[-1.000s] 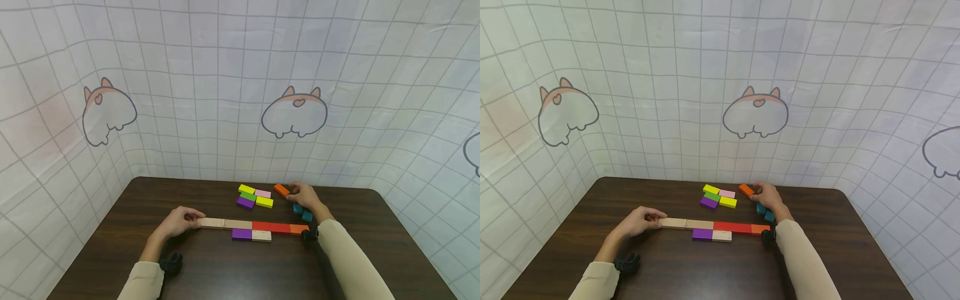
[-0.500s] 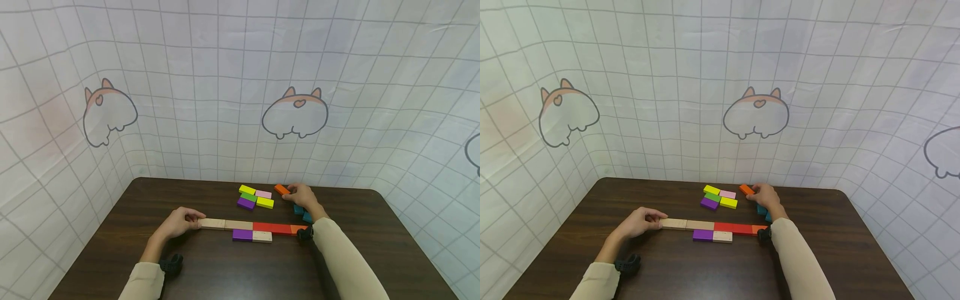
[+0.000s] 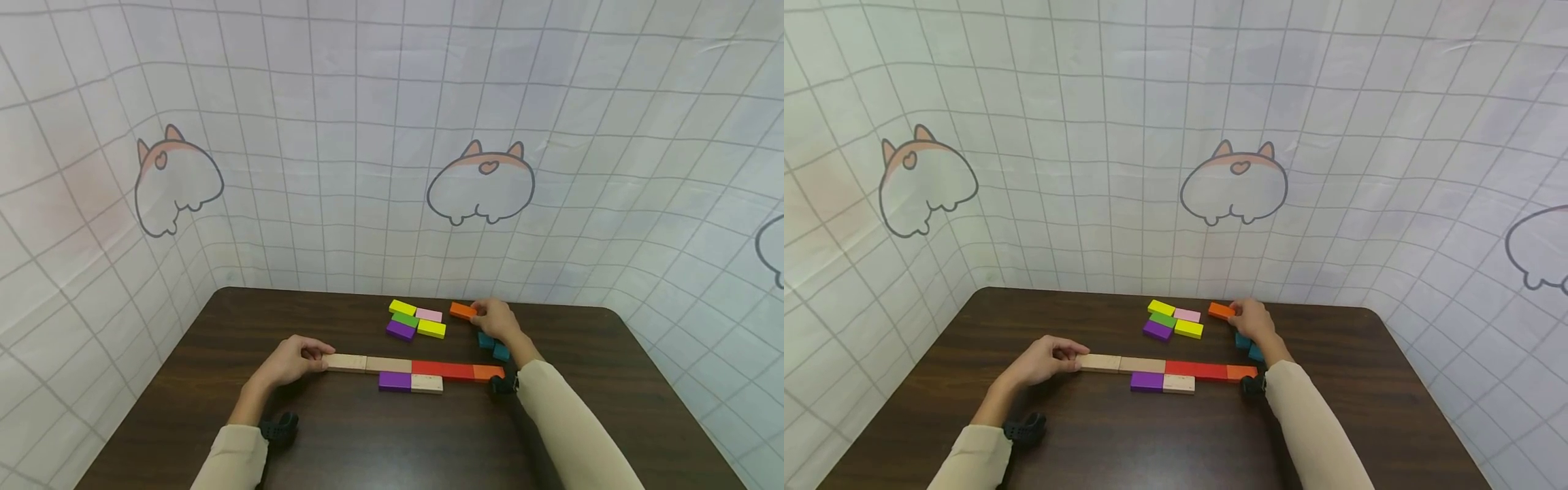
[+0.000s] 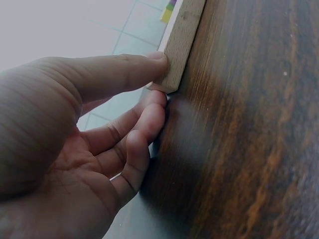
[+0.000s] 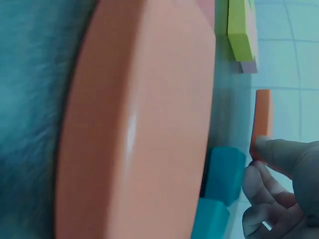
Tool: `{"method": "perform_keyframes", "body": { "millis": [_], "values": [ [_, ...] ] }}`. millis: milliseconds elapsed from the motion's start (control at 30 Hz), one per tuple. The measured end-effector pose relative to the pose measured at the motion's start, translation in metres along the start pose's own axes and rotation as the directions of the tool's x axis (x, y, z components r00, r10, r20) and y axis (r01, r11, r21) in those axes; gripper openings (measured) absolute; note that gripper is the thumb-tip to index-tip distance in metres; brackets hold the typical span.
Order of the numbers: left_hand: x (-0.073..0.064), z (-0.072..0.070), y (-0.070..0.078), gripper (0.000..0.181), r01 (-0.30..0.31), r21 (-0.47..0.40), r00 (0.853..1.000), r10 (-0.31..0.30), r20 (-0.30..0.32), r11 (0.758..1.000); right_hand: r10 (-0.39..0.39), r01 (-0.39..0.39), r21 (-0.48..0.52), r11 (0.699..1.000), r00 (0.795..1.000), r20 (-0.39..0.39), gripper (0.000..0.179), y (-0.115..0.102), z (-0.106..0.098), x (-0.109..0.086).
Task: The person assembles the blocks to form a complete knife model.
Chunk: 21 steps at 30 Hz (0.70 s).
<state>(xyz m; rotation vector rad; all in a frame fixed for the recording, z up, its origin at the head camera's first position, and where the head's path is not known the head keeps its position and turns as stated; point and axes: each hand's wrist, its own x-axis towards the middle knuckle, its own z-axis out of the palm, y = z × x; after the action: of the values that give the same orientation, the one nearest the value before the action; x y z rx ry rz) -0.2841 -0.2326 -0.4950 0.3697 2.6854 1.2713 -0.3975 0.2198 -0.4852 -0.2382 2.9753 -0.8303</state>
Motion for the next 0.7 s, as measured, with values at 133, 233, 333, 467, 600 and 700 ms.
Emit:
{"method": "perform_keyframes", "body": {
  "millis": [133,233,333,467,600,700],
  "values": [
    [0.0,0.0,0.0,0.023,0.007,-0.001,1.0,-0.007,0.001,1.0,-0.086,0.086,0.0,0.996,0.996,-0.029,0.032,-0.001,-0.005,-0.01],
    [0.0,-0.001,0.001,0.023,0.007,0.001,1.0,-0.007,0.002,1.0,-0.152,0.152,0.002,0.988,0.987,-0.043,0.031,-0.004,-0.01,-0.023],
    [0.001,-0.002,0.001,0.023,-0.002,0.002,1.0,0.002,0.002,1.0,-0.196,0.197,0.008,0.98,0.979,-0.051,0.032,-0.005,-0.014,-0.039],
    [0.001,-0.002,0.001,0.023,0.001,0.007,1.0,-0.001,-0.001,1.0,-0.245,0.246,0.008,0.969,0.969,-0.042,0.033,-0.003,-0.017,-0.061],
    [0.001,-0.001,0.002,0.023,0.01,0.011,1.0,-0.01,-0.006,1.0,-0.289,0.29,0.01,0.957,0.957,-0.023,0.033,0.0,-0.018,-0.085],
    [0.001,0.001,0.002,0.024,0.013,0.006,1.0,-0.013,-0.003,1.0,-0.314,0.314,0.026,0.949,0.95,-0.008,0.03,0.003,-0.019,-0.101]
  ]
}}
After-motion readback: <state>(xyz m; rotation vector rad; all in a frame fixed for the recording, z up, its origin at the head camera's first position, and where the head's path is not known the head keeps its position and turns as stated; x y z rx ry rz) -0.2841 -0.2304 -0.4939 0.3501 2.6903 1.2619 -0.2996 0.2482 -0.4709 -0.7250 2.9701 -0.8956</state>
